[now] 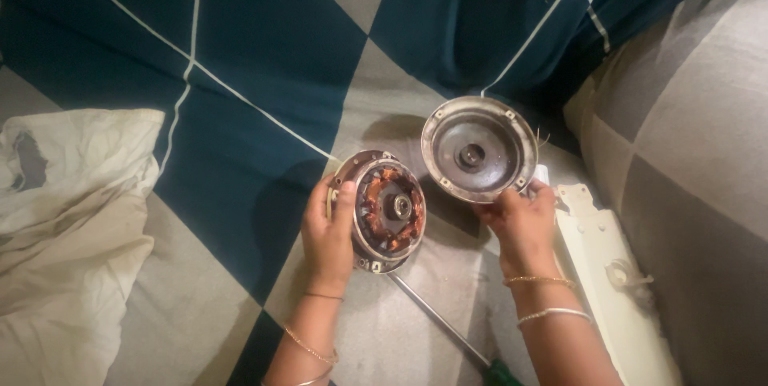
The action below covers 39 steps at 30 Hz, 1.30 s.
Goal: The person assembles an electric fan motor by placing a metal ring into the stator, aligning the housing halves, and securing them with screws using a screwdriver. The person then tightens the screws in sequence.
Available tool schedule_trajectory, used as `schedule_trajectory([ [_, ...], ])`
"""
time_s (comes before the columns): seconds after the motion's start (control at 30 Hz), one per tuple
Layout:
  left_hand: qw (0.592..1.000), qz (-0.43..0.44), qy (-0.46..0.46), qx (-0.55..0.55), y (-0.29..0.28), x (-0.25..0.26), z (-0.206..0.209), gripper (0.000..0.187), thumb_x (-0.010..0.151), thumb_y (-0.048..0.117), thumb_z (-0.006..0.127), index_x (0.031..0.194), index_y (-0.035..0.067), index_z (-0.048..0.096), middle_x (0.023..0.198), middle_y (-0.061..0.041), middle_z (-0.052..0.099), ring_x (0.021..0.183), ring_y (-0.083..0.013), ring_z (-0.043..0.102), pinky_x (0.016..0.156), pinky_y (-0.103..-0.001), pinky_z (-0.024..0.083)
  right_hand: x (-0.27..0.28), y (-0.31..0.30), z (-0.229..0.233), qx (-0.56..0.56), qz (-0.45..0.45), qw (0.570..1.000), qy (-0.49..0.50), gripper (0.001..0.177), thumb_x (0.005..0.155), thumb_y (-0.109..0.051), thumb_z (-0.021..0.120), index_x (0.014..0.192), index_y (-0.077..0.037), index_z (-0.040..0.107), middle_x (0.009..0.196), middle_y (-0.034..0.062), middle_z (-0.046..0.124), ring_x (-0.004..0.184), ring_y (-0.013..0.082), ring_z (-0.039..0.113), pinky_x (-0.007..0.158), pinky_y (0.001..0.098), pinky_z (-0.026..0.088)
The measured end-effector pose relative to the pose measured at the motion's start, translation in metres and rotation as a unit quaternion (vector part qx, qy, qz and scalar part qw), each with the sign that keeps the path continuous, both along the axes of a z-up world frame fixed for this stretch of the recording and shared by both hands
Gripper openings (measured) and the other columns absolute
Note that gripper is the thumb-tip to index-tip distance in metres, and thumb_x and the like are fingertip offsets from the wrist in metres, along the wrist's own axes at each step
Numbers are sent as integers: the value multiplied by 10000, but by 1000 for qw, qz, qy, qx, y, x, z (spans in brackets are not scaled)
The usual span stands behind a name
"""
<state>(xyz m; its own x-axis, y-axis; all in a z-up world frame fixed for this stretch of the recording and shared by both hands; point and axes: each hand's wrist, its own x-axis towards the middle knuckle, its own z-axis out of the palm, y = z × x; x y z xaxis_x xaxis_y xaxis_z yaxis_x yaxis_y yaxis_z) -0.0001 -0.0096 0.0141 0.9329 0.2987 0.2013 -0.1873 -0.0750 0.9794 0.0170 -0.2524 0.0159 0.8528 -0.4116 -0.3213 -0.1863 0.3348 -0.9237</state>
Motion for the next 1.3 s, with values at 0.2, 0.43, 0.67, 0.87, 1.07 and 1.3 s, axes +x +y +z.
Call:
schedule_trajectory([
  [0.2,1000,1,-18,-3,-3,1,2,415,975,309,664,1248,-4,657,1117,-88,738,1005,-151,679,905,-283,538,-12,9,8,57,-19,997,-49,597,818,89,495,1357,-40,276,1186,188,546,937,249,646,832,466,651],
  [0.43,971,95,-127,177,-7,-14,45,417,997,238,669,1325,-18,640,1311,-173,686,1198,-280,646,1018,-351,478,-37,23,34,87,56,989,-108,607,761,103,445,1349,-44,413,1136,143,616,908,228,679,809,460,631],
  [0.67,994,-47,-94,12,-23,-28,89,355,1019,213,630,1285,-15,682,1203,-122,772,1066,-135,740,929,-251,570,-52,29,56,139,121,961,-205,506,823,81,440,1315,9,530,1105,120,636,936,193,653,875,426,586],
  [0.87,996,-56,-74,1,-25,-31,94,335,1003,191,667,1230,-47,729,1034,-102,797,905,-101,702,818,-254,568,-57,31,72,135,146,956,-216,619,749,51,392,1354,-28,497,1192,143,628,1036,237,649,939,454,559],
  [1.07,963,-134,12,-233,-24,-24,88,320,1010,162,598,1213,-69,688,930,-79,756,706,-121,735,631,-260,644,-62,24,79,260,200,915,-236,594,972,-321,523,1444,28,432,1387,248,540,1242,335,593,1084,510,500],
  [1.3,949,-172,90,-248,-38,-32,83,322,989,145,626,1223,-65,695,918,-68,752,699,-102,715,595,-252,605,-63,22,63,352,232,868,-260,1022,841,-790,597,1569,-95,414,1548,218,455,1371,402,506,1078,598,433],
])
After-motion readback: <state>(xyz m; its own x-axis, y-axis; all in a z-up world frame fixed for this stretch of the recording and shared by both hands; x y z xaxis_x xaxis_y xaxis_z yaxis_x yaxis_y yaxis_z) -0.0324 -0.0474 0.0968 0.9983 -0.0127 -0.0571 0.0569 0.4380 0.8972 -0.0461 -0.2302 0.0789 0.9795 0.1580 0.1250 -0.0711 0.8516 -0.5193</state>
